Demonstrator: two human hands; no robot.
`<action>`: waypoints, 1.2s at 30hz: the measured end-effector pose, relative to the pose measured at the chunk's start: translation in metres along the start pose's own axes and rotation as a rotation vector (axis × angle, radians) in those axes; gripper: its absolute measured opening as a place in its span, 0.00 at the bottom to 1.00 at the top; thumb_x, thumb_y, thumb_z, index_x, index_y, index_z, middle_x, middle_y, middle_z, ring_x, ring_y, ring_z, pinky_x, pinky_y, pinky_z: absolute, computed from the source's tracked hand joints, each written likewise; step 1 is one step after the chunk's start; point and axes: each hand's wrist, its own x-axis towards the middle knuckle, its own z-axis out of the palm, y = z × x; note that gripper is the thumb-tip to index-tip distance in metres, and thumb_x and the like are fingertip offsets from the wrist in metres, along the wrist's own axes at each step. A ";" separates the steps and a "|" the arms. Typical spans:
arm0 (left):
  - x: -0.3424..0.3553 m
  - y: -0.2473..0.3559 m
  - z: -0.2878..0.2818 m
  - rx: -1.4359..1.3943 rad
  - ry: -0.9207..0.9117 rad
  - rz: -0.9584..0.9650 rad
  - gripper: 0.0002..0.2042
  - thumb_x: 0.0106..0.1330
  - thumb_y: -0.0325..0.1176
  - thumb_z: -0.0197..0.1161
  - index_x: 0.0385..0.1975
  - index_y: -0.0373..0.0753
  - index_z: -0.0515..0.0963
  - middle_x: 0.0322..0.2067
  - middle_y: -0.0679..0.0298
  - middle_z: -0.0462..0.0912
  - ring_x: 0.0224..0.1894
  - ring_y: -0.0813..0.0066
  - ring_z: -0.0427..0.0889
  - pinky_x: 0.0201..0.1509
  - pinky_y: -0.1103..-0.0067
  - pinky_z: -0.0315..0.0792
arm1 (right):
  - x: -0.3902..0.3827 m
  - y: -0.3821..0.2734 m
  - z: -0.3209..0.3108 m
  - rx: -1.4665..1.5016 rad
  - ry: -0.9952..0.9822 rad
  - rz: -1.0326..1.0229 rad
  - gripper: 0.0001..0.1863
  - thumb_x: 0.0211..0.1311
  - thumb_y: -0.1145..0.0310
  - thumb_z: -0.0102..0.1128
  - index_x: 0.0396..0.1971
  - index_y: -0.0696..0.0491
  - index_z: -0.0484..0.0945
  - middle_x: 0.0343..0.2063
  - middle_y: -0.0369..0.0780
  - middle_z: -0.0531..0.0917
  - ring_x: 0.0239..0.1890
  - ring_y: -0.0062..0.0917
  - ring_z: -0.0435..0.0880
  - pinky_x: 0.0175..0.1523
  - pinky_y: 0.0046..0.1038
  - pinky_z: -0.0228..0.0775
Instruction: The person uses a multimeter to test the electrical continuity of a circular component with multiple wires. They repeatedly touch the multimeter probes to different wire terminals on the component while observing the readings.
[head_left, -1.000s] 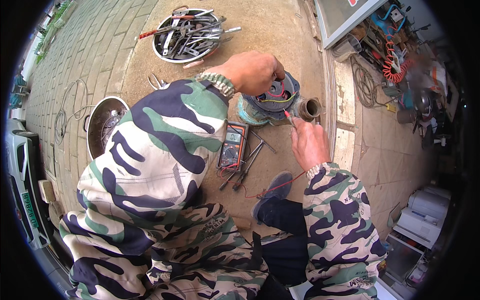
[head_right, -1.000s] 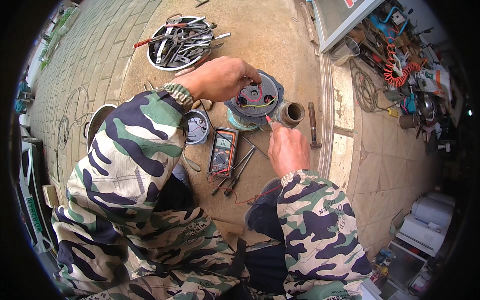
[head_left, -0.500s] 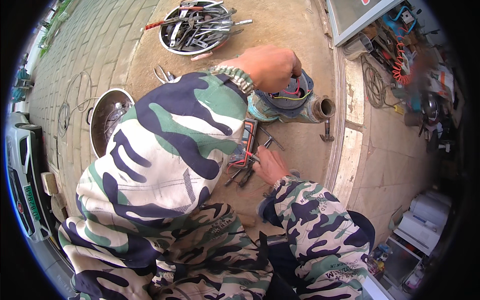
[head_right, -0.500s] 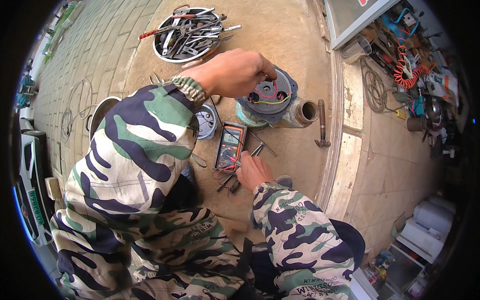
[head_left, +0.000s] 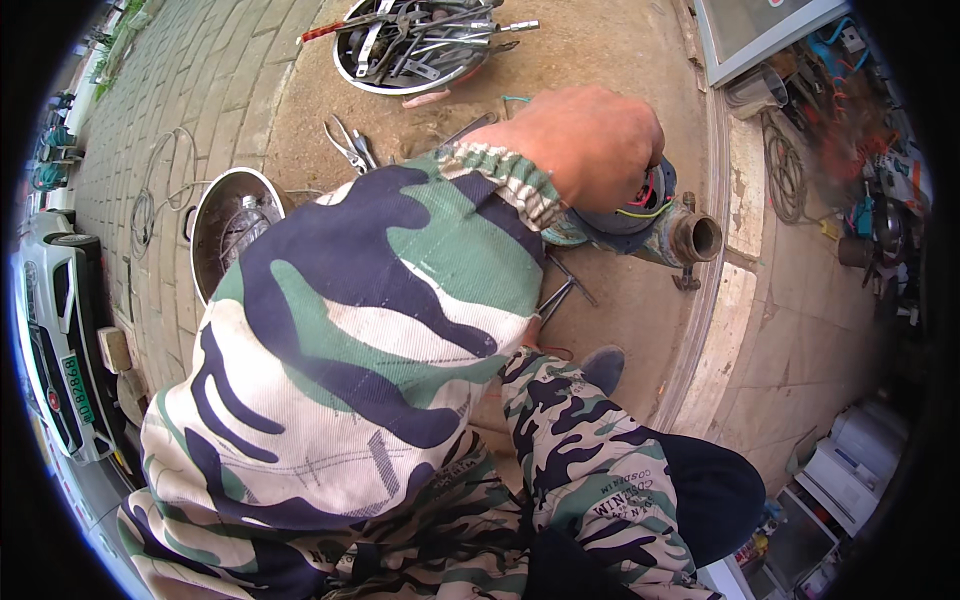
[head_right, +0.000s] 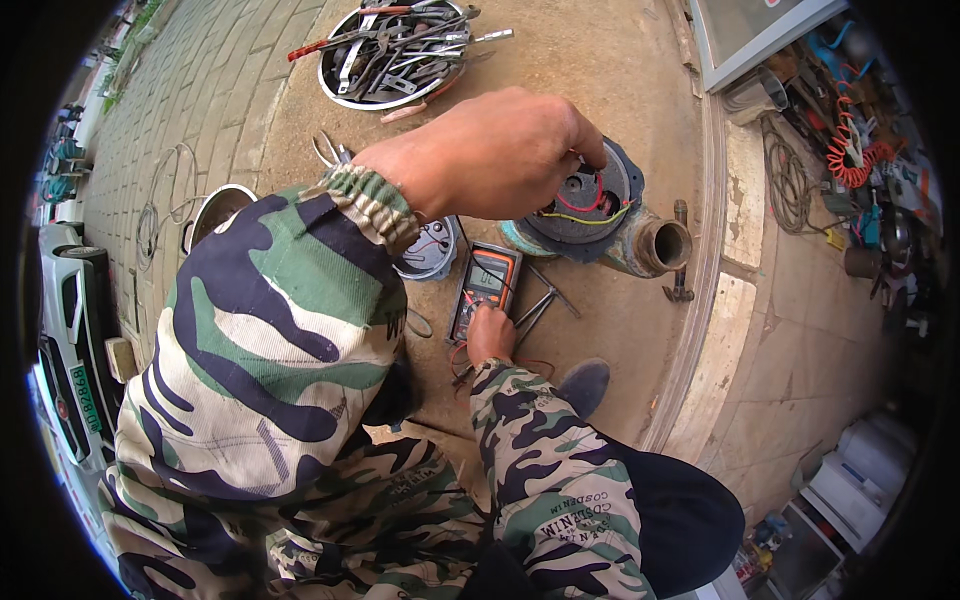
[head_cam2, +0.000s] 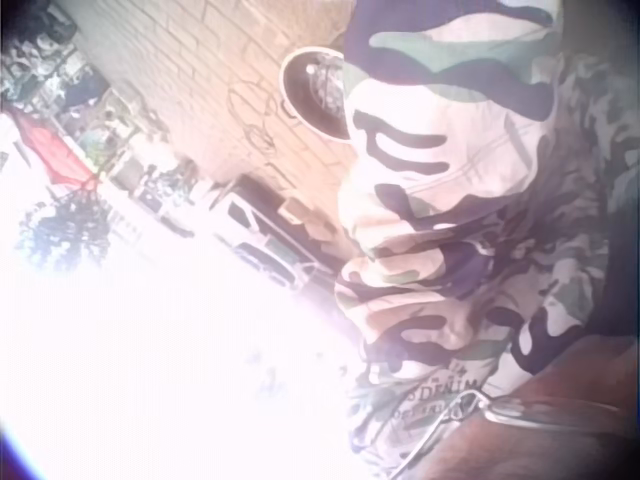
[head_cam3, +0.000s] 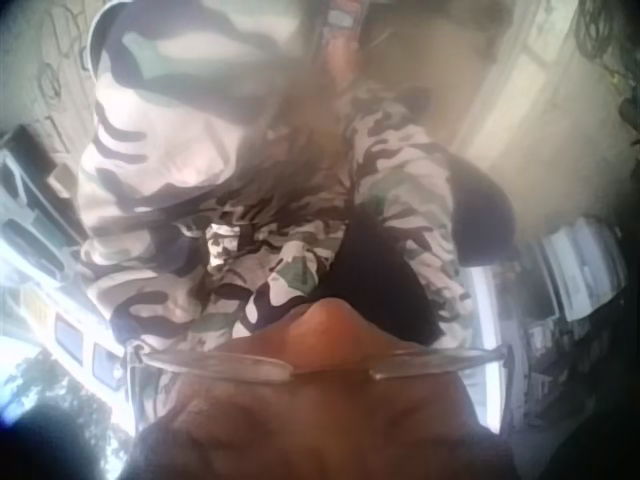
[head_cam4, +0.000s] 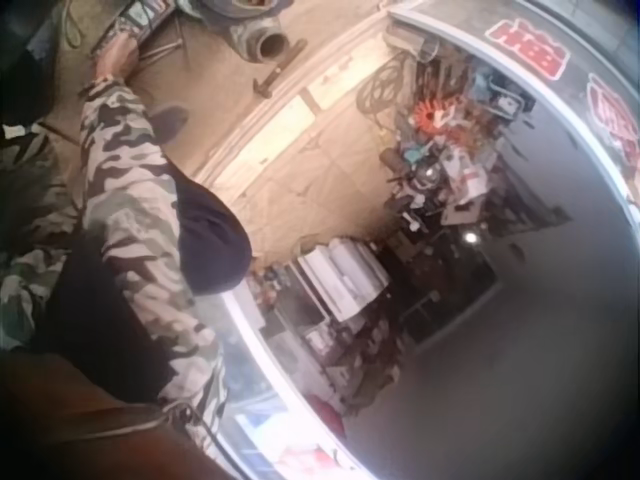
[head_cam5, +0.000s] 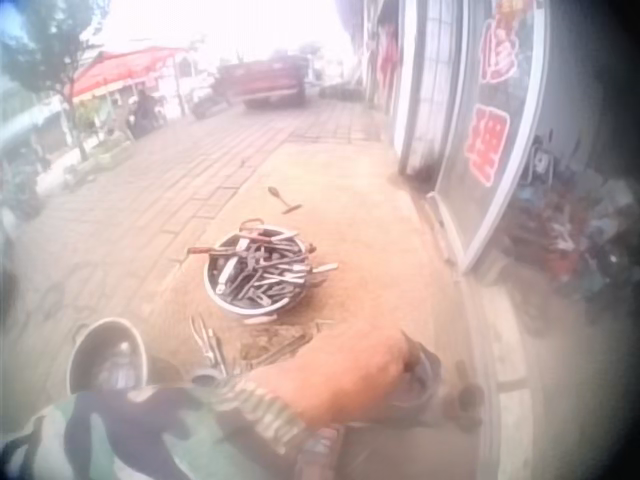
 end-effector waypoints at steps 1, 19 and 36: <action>0.002 0.000 0.001 0.001 0.001 0.007 0.15 0.72 0.30 0.56 0.52 0.41 0.88 0.44 0.49 0.90 0.48 0.46 0.88 0.55 0.59 0.81 | 0.002 0.003 0.003 0.002 0.022 -0.014 0.10 0.69 0.65 0.66 0.36 0.57 0.86 0.32 0.52 0.88 0.37 0.53 0.90 0.42 0.50 0.84; -0.002 0.003 -0.003 -0.003 -0.030 -0.014 0.15 0.72 0.29 0.57 0.52 0.40 0.88 0.45 0.48 0.90 0.49 0.47 0.89 0.55 0.60 0.82 | 0.001 -0.002 -0.031 0.189 -0.068 -0.070 0.12 0.67 0.64 0.68 0.37 0.59 0.85 0.35 0.55 0.89 0.40 0.55 0.89 0.45 0.51 0.81; -0.014 -0.013 -0.003 0.027 0.043 -0.051 0.15 0.70 0.28 0.61 0.53 0.43 0.88 0.47 0.50 0.90 0.51 0.48 0.89 0.56 0.62 0.82 | -0.074 -0.079 -0.378 -0.060 -0.277 -0.445 0.10 0.72 0.69 0.57 0.39 0.61 0.80 0.30 0.60 0.82 0.39 0.63 0.82 0.44 0.55 0.75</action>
